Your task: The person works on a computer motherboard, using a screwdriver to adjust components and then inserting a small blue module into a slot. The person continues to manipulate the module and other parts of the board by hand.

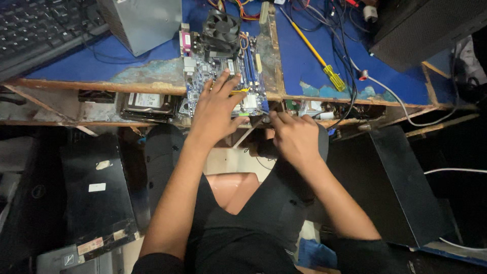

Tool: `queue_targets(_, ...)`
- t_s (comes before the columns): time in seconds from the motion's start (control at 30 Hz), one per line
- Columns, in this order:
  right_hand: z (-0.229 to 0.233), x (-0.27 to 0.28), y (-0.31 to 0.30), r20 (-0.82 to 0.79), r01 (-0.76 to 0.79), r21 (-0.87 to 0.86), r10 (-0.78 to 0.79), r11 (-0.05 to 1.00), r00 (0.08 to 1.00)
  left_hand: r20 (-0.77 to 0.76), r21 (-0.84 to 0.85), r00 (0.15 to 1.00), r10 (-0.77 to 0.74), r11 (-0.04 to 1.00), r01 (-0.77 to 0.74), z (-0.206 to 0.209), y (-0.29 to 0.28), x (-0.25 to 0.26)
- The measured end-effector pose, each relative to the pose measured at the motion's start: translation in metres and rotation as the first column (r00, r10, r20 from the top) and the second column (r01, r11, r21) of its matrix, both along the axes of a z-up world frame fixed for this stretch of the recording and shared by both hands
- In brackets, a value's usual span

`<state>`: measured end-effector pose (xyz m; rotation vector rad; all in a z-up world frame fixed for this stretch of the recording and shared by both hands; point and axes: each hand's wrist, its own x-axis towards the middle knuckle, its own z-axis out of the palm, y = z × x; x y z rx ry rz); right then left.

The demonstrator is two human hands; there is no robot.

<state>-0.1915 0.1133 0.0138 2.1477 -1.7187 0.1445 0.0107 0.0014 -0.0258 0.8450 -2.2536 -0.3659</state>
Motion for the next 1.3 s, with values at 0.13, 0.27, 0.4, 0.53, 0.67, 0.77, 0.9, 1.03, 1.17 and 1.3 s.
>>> queue_targets(0.13, 0.012, 0.004, -0.008, 0.136, 0.071, 0.141, -0.091, 0.987, 0.987, 0.006, -0.008, 1.000, -0.002, 1.000, 0.002, -0.001, -0.001, 0.000)
queue_targets(0.27, 0.020, 0.005, -0.023, 0.155, 0.157, 0.188, -0.187, 0.970, 0.970, -0.006, -0.012, 1.000, -0.005, 1.000, 0.005, 0.000, -0.001, 0.001)
queue_targets(0.4, 0.016, 0.006, -0.023, 0.186, 0.087, 0.101, -0.105, 0.991, 0.977, -0.007, -0.022, 1.000, -0.006, 1.000, 0.006, -0.002, -0.002, 0.001)
queue_targets(0.53, 0.010, 0.009, -0.022, 0.213, 0.046, 0.064, -0.059, 0.997, 0.975, -0.010, -0.020, 1.000, -0.001, 1.000, 0.001, -0.002, -0.002, 0.001)
queue_targets(0.67, 0.010, 0.008, -0.023, 0.147, 0.176, 0.206, -0.208, 0.963, 0.967, -0.006, -0.019, 1.000, -0.005, 1.000, 0.005, -0.001, -0.002, 0.001)
queue_targets(0.77, 0.013, 0.005, -0.024, 0.164, 0.161, 0.214, -0.198, 0.963, 0.966, 0.001, -0.013, 1.000, 0.014, 1.000, -0.014, 0.001, 0.000, 0.000)
queue_targets(0.9, 0.013, 0.003, -0.026, 0.229, 0.159, 0.174, -0.198, 0.972, 0.953, -0.016, -0.026, 1.000, 0.005, 1.000, -0.006, 0.002, 0.001, 0.001)
queue_targets(1.03, 0.006, 0.005, -0.027, 0.300, 0.192, 0.220, -0.254, 0.956, 0.920, -0.003, -0.016, 1.000, 0.010, 1.000, -0.010, -0.001, 0.000, 0.001)
queue_targets(1.17, 0.006, 0.006, -0.032, 0.300, 0.231, 0.260, -0.306, 0.938, 0.904, 0.001, -0.024, 1.000, 0.013, 1.000, -0.013, -0.002, -0.001, 0.000)
queue_targets(1.3, 0.012, 0.003, -0.039, 0.282, 0.196, 0.226, -0.257, 0.954, 0.925, -0.009, -0.026, 1.000, 0.016, 1.000, -0.016, -0.002, -0.001, 0.000)
